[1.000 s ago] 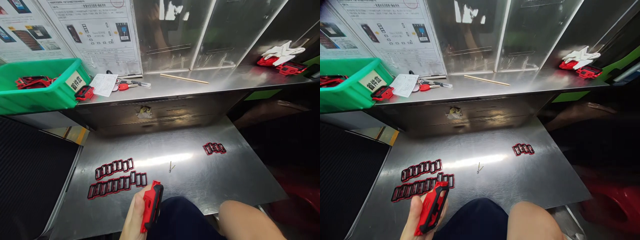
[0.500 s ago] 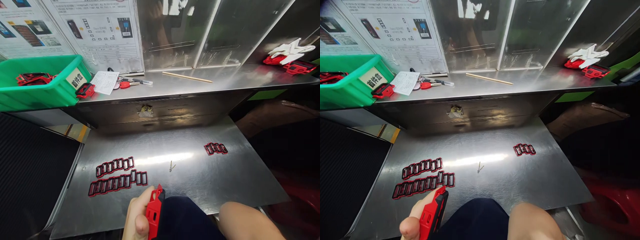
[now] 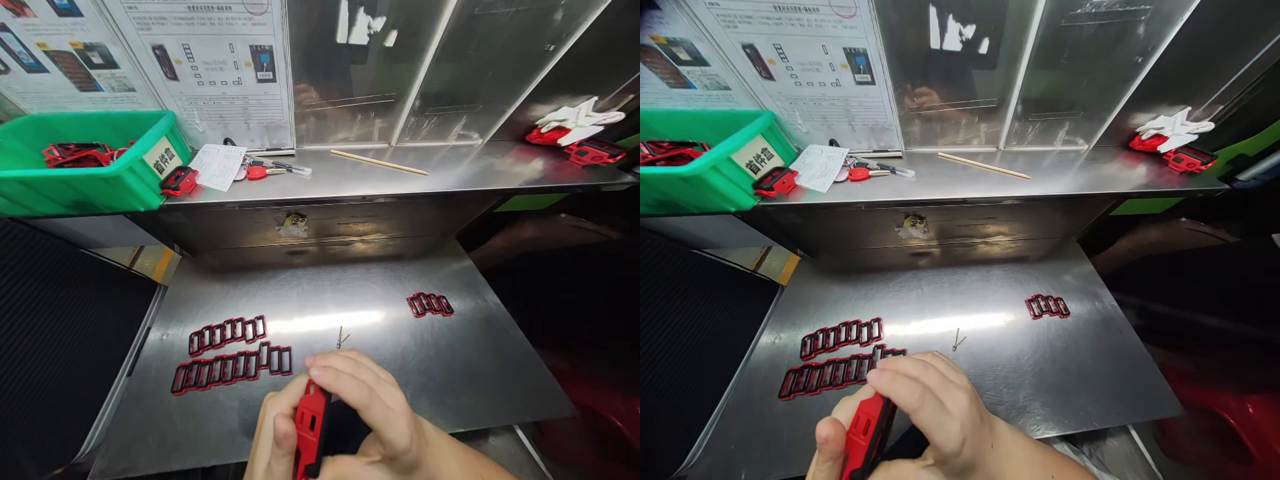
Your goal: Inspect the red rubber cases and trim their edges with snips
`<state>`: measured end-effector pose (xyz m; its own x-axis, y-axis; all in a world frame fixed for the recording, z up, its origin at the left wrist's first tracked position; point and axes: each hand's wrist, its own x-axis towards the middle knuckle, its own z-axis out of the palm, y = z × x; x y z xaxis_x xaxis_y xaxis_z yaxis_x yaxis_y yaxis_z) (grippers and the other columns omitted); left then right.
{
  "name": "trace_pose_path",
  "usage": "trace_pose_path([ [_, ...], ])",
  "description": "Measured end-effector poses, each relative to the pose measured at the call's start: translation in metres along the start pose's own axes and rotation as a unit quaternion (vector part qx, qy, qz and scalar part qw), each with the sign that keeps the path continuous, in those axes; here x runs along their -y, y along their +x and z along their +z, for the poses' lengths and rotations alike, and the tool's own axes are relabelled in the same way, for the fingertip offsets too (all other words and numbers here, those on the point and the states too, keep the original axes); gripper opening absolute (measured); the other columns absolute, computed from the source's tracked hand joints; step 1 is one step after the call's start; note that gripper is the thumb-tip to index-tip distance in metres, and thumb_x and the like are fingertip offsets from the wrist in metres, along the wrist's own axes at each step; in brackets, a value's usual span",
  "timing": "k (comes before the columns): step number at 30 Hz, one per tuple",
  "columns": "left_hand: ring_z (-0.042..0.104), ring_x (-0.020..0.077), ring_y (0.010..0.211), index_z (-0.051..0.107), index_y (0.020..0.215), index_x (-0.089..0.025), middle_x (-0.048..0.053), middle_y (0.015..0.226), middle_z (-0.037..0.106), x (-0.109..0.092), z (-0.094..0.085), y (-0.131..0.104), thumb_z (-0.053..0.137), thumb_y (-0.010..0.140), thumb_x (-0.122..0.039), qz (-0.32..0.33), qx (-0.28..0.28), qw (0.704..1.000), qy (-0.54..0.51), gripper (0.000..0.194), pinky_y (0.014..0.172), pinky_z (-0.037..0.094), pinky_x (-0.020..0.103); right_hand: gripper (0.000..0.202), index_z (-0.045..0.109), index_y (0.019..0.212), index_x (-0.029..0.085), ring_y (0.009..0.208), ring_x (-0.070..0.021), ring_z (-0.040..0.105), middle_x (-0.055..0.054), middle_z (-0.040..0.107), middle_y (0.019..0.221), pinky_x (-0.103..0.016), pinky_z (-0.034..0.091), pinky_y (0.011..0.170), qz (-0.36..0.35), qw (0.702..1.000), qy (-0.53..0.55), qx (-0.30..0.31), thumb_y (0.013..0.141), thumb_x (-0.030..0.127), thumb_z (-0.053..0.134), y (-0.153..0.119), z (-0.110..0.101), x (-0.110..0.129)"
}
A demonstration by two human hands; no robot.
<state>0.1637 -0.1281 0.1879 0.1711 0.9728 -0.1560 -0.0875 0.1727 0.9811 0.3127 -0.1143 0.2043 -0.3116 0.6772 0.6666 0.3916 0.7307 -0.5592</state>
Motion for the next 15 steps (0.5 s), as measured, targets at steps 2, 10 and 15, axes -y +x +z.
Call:
trace_pose_path([
  [2,0.032,0.0108,0.037,0.058,0.059,-0.020,-0.003,0.041,0.039,-0.002,-0.007,0.001,0.037,0.071,-0.086,0.021,-0.002,1.000,0.017,0.070,0.038,0.026,0.026,0.057,0.039,0.132,0.010,0.101,-0.0185,0.067,-0.014,0.069,0.105,-0.025,0.053,0.088,0.030,0.999,0.024,-0.021,0.093,0.050,0.054,-0.003,0.001,0.001],
  [10,0.050,0.0110,0.041,0.069,0.104,-0.022,-0.004,0.049,0.055,-0.012,-0.032,0.013,0.059,0.089,-0.040,0.455,-0.016,0.863,0.220,0.025,0.041,0.039,0.022,0.059,0.055,0.122,0.018,0.089,-0.0169,0.071,-0.007,0.074,0.101,-0.018,0.053,0.082,0.133,0.983,0.122,0.017,0.080,0.057,0.068,-0.008,-0.006,0.009],
  [15,0.047,0.0113,0.039,0.070,0.098,-0.019,-0.005,0.046,0.051,-0.016,-0.035,0.013,0.056,0.091,-0.029,0.434,0.041,0.865,0.250,0.019,0.040,0.035,0.023,0.059,0.064,0.105,0.017,0.073,-0.0151,0.070,-0.005,0.074,0.086,-0.020,0.053,0.069,0.220,0.952,0.191,0.097,0.084,0.071,0.051,-0.010,0.001,0.013],
])
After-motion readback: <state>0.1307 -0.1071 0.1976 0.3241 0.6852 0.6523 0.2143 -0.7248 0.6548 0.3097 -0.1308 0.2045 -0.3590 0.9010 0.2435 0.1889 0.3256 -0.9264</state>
